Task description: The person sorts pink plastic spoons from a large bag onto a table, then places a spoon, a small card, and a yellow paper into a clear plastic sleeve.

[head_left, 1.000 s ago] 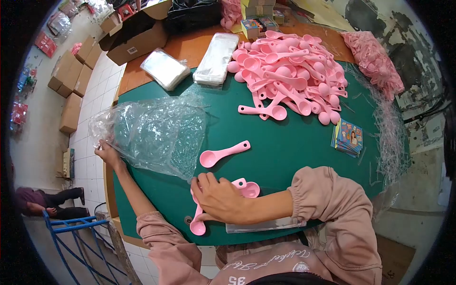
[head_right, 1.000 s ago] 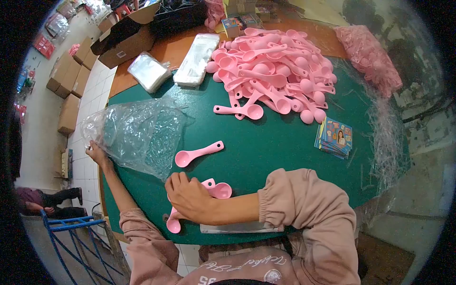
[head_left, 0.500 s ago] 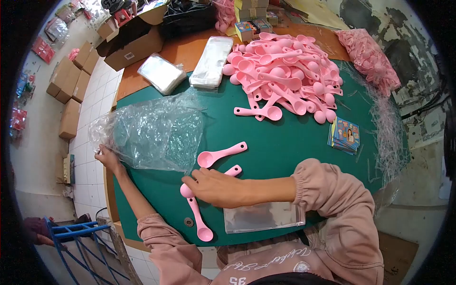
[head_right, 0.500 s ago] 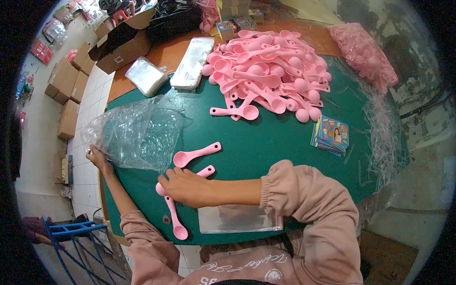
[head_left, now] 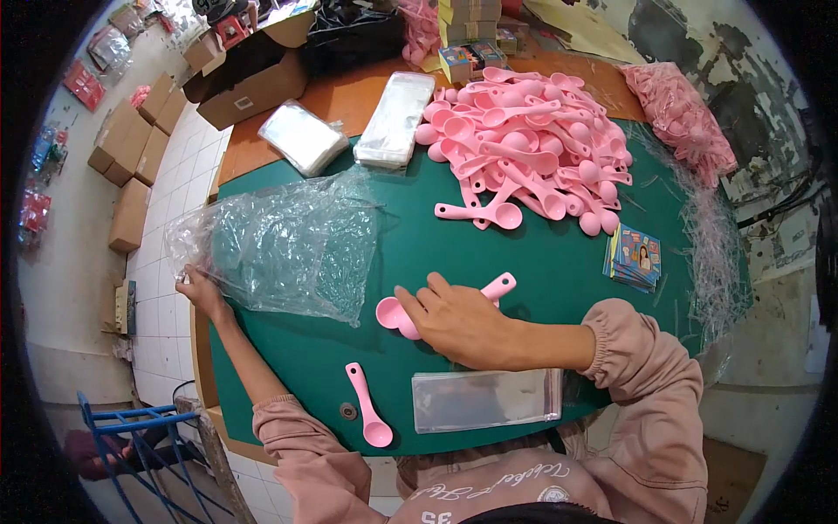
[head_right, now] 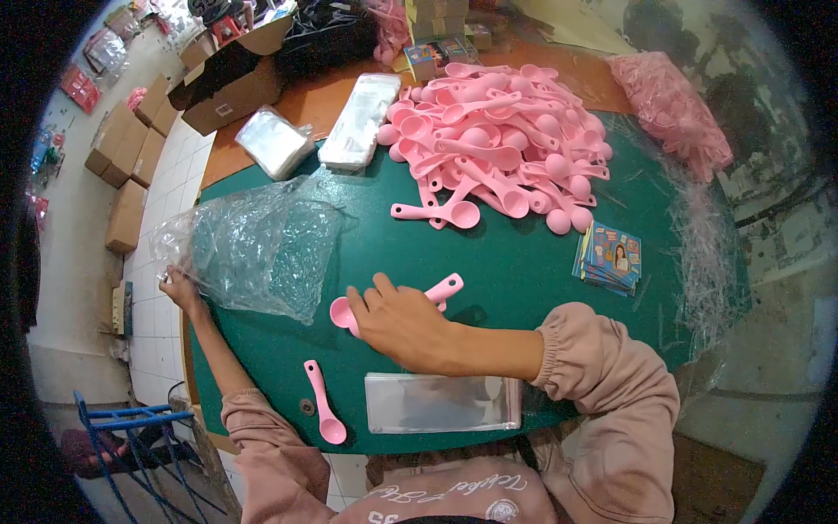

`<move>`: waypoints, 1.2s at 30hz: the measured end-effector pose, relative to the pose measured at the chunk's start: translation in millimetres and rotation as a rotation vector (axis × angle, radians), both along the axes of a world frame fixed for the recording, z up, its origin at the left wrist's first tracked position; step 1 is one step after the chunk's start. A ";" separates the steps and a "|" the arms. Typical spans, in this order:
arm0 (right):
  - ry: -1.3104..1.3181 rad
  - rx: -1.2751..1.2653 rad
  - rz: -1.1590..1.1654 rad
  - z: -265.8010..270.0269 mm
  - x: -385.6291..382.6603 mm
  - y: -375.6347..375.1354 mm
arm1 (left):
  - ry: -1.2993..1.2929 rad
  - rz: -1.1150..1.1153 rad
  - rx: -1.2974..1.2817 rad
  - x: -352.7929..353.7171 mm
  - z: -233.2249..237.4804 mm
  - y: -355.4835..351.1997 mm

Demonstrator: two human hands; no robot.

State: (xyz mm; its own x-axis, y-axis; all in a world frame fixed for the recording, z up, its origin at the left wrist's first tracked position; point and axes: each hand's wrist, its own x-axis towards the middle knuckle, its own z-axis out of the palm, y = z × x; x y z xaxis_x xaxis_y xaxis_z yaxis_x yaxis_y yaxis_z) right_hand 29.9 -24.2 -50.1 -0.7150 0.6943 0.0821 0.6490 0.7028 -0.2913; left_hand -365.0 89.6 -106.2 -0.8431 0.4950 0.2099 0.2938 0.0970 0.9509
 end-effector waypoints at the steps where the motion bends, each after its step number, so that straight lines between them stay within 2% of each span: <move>1: 0.076 0.124 0.002 -6.0 0.7 0.5 | 0.000 -0.003 0.005 -0.2 -1.0 0.9; 2: 0.076 0.129 -0.002 -5.7 1.8 1.8 | 0.007 -0.019 0.064 0.4 -2.2 1.5; 4: -0.115 0.113 0.012 -3.2 4.6 7.9 | 0.014 -0.040 0.128 -0.8 -3.0 2.0; 6: -0.104 0.098 -0.016 5.0 16.3 25.4 | -0.183 -0.200 0.279 5.0 1.0 -0.8; 8: -0.098 0.130 -0.013 10.0 36.9 61.0 | -0.154 -0.202 0.255 12.1 7.2 -1.8; 9: -0.013 0.165 -0.044 26.9 50.5 76.8 | -0.125 -0.203 0.226 14.5 9.3 -5.1; 10: -0.027 0.029 -0.214 46.4 57.0 94.2 | -0.127 -0.200 0.222 15.6 11.0 -8.4; 11: -0.257 -0.013 -0.325 59.8 69.8 112.6 | -0.087 -0.197 0.178 16.5 13.5 -9.9; 12: -0.256 -0.010 -0.326 64.9 71.9 110.7 | -0.046 -0.195 0.137 16.7 15.8 -9.3; 14: -0.162 0.752 -0.455 72.2 73.6 106.7 | 0.008 -0.153 0.240 2.2 3.7 -3.1; 15: -0.058 0.483 -0.242 76.5 71.6 95.9 | 0.063 -0.113 0.336 0.4 2.7 -3.2; 17: -0.074 -0.067 0.040 78.1 34.3 52.8 | 0.133 -0.095 0.335 1.7 7.4 -7.5; 18: 0.061 -0.205 0.326 65.1 18.9 32.9 | 0.203 -0.082 0.331 4.1 10.2 -9.8; 19: 0.138 -0.277 0.519 46.6 -3.7 10.2 | 0.203 -0.081 0.336 4.1 9.6 -9.5; 20: 0.382 -0.269 0.577 26.8 -21.2 -18.4 | 0.314 0.025 0.267 3.2 7.6 -10.0; 21: 0.373 -0.083 0.624 16.1 -38.6 -39.3 | 0.424 0.132 0.197 1.7 5.7 -10.6; 22: 0.363 0.103 0.667 8.2 -53.5 -52.5 | 0.428 0.135 0.200 -0.1 4.4 -11.5; 23: 0.365 0.108 0.669 -2.2 -64.6 -57.6 | 0.397 0.111 0.197 -2.0 3.1 -11.9; 25: 0.195 0.187 0.687 -20.8 -80.0 -57.4 | 0.369 0.088 0.198 -4.4 1.7 -13.7; 28: 0.276 0.180 0.773 -26.8 -87.0 -40.3 | 0.356 0.104 0.130 -6.1 -0.6 -14.3; 31: 0.305 0.141 0.836 -19.0 -83.3 -23.9 | 0.294 0.119 0.060 -7.6 -2.2 -14.7; 33: 0.306 0.119 0.867 1.1 -74.7 -3.4 | 0.247 0.074 0.110 -17.6 -8.6 -14.0; 34: 0.442 0.213 0.757 18.0 -64.8 17.4 | 0.198 0.030 0.153 -22.7 -14.4 -12.0; 36: 0.664 0.438 0.532 58.9 -42.7 71.1 | 0.261 0.031 0.170 -27.7 -20.5 -13.4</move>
